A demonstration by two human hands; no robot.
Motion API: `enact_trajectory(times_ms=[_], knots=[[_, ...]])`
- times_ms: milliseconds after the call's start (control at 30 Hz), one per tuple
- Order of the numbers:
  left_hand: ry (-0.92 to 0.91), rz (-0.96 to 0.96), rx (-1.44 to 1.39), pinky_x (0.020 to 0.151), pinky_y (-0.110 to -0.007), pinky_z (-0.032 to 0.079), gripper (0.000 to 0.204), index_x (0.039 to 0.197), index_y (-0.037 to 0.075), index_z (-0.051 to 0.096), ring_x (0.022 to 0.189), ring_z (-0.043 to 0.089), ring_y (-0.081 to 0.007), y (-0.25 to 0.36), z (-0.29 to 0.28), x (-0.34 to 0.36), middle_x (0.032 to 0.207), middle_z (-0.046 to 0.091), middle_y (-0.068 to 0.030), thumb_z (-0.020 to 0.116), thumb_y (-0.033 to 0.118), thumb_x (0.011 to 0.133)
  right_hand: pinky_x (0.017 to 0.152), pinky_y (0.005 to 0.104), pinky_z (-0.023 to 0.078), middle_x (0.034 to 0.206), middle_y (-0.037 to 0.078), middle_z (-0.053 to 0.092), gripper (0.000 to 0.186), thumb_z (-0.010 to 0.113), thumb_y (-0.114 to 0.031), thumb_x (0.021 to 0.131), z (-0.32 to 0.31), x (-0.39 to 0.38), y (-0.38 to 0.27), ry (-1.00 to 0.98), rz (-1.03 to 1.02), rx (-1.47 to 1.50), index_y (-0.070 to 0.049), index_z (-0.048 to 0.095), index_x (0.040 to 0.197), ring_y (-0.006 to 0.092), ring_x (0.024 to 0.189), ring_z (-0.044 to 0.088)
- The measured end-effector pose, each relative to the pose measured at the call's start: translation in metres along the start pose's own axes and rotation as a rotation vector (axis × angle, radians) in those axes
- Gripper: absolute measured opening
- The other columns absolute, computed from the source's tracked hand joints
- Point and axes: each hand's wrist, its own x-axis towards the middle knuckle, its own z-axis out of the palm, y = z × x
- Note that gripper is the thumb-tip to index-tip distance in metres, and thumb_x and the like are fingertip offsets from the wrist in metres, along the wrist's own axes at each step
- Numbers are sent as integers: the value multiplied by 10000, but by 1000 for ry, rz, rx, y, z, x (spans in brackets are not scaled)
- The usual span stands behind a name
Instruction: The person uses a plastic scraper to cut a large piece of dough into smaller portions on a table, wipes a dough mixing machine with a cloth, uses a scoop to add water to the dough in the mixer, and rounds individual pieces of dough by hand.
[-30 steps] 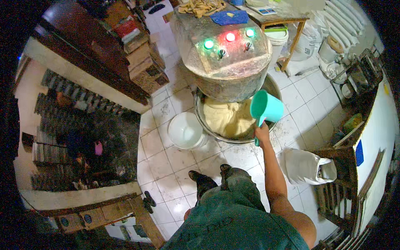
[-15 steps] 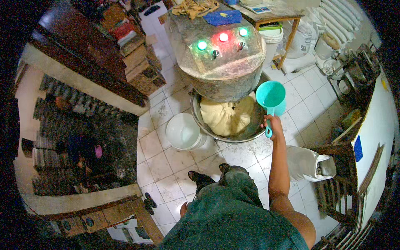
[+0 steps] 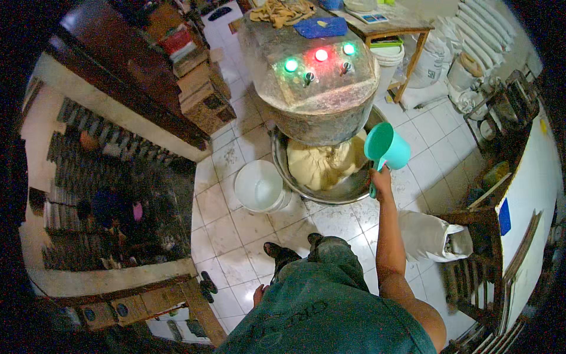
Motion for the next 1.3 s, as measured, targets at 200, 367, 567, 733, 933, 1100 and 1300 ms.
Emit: enact_trajectory(times_ms=[200, 367, 567, 733, 933, 1100, 1300], knots=[[-36, 59, -13, 759, -420, 407, 447, 1199, 76, 354, 978, 506, -249, -8, -1, 0, 1129, 479, -116, 424, 323, 833, 411, 250, 399, 536, 41, 429, 89, 466, -59, 739, -16, -21, -61, -137, 257, 608, -16, 466, 817, 129, 412, 407], [-16, 90, -127, 747, -421, 419, 440, 1193, 58, 353, 975, 508, -249, -14, -5, -6, 1124, 481, -124, 422, 297, 830, 448, 251, 398, 515, 8, 429, 115, 468, -46, 727, -31, -35, -84, -9, 231, 696, -35, 457, 841, 105, 415, 406], [45, -44, -262, 724, -421, 443, 430, 1171, 36, 377, 978, 507, -259, -10, 2, 3, 1092, 493, -131, 433, 286, 826, 416, 269, 403, 609, 44, 482, 180, 472, -62, 728, -31, -41, -71, 181, 13, 138, -12, 461, 901, 123, 446, 469], [34, -41, -232, 723, -423, 458, 439, 1158, 10, 382, 968, 514, -267, -41, -22, 33, 1072, 502, -151, 441, 286, 822, 400, 288, 412, 635, 71, 493, 167, 465, -67, 740, -17, -23, -25, 97, -47, -44, 8, 467, 890, 150, 452, 478], [12, 59, -28, 740, -414, 434, 462, 1179, 25, 372, 970, 514, -255, -1, 12, -6, 1109, 495, -139, 442, 306, 818, 419, 299, 420, 563, 51, 428, 143, 471, -59, 732, -29, -29, -49, 15, 124, 292, -8, 441, 862, 143, 439, 436], [95, -47, -227, 745, -400, 405, 415, 1155, 86, 410, 918, 533, -225, 10, 20, -14, 1056, 526, -96, 451, 318, 812, 439, 235, 382, 539, 5, 446, 175, 491, -76, 749, -52, -30, -68, -35, 252, 777, -4, 457, 905, 91, 418, 410], [62, 64, -181, 703, -393, 475, 372, 1109, 9, 414, 907, 537, -241, 1, 14, -10, 987, 530, -132, 474, 237, 821, 445, 252, 409, 564, 21, 428, 154, 478, -77, 723, -63, -37, -86, 129, 52, 551, -31, 439, 865, 109, 436, 413]])
